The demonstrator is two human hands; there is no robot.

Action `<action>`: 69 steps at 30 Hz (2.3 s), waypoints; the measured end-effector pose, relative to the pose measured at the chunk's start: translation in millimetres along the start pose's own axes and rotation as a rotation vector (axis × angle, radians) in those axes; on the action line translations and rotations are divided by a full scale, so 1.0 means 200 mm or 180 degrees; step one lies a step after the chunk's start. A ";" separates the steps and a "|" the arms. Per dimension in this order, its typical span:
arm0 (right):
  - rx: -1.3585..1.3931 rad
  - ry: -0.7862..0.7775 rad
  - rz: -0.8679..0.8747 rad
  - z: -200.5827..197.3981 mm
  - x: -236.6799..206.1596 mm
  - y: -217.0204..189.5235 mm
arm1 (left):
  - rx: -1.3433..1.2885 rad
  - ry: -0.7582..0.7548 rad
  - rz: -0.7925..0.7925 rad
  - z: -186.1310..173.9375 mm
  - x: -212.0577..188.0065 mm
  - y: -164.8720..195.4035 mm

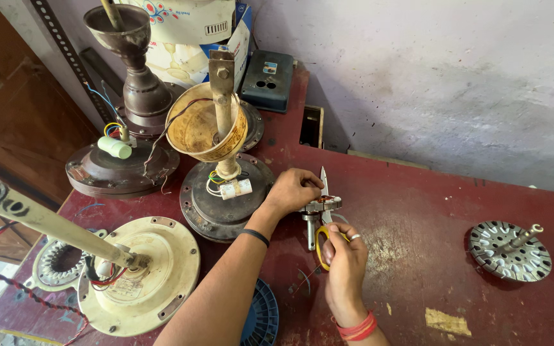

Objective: The person winds copper wire around a motor stator core using a manual winding jig. They repeatedly wrap the wire, adjust the core position, and trim excess wire with scissors. The task continues across multiple slots on the stator.

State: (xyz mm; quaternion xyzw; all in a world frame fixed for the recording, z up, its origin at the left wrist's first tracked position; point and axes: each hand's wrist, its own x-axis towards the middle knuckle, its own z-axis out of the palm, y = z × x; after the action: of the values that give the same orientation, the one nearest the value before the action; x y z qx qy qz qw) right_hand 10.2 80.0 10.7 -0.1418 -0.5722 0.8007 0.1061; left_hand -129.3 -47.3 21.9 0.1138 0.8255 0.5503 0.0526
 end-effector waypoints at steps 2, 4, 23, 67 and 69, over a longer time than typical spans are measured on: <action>-0.0053 -0.0020 -0.0115 0.00 0.00 0.02 | -0.0119 -0.0013 0.0027 0.00 0.00 -0.01; -0.0019 0.0055 -0.0247 -0.01 0.00 0.06 | -0.0181 -0.0051 0.0009 -0.01 0.01 -0.02; -0.1202 -0.0136 0.1110 -0.37 -0.16 0.36 | 0.0028 -0.0002 0.0043 -0.03 0.02 0.02; -0.2390 -0.2075 0.1175 -0.53 0.01 0.42 | 0.0722 0.0270 0.0557 0.00 0.19 0.09; -0.1731 -0.2179 0.1516 -0.51 0.03 0.42 | 0.0719 0.0312 0.0585 0.00 0.18 0.09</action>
State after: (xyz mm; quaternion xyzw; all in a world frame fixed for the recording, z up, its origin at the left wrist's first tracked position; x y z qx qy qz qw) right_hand 38.8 145.9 -100.2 -0.0200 -0.7141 0.6252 -0.3145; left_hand -162.4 -30.7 40.3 0.1670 0.8699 0.4613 -0.0515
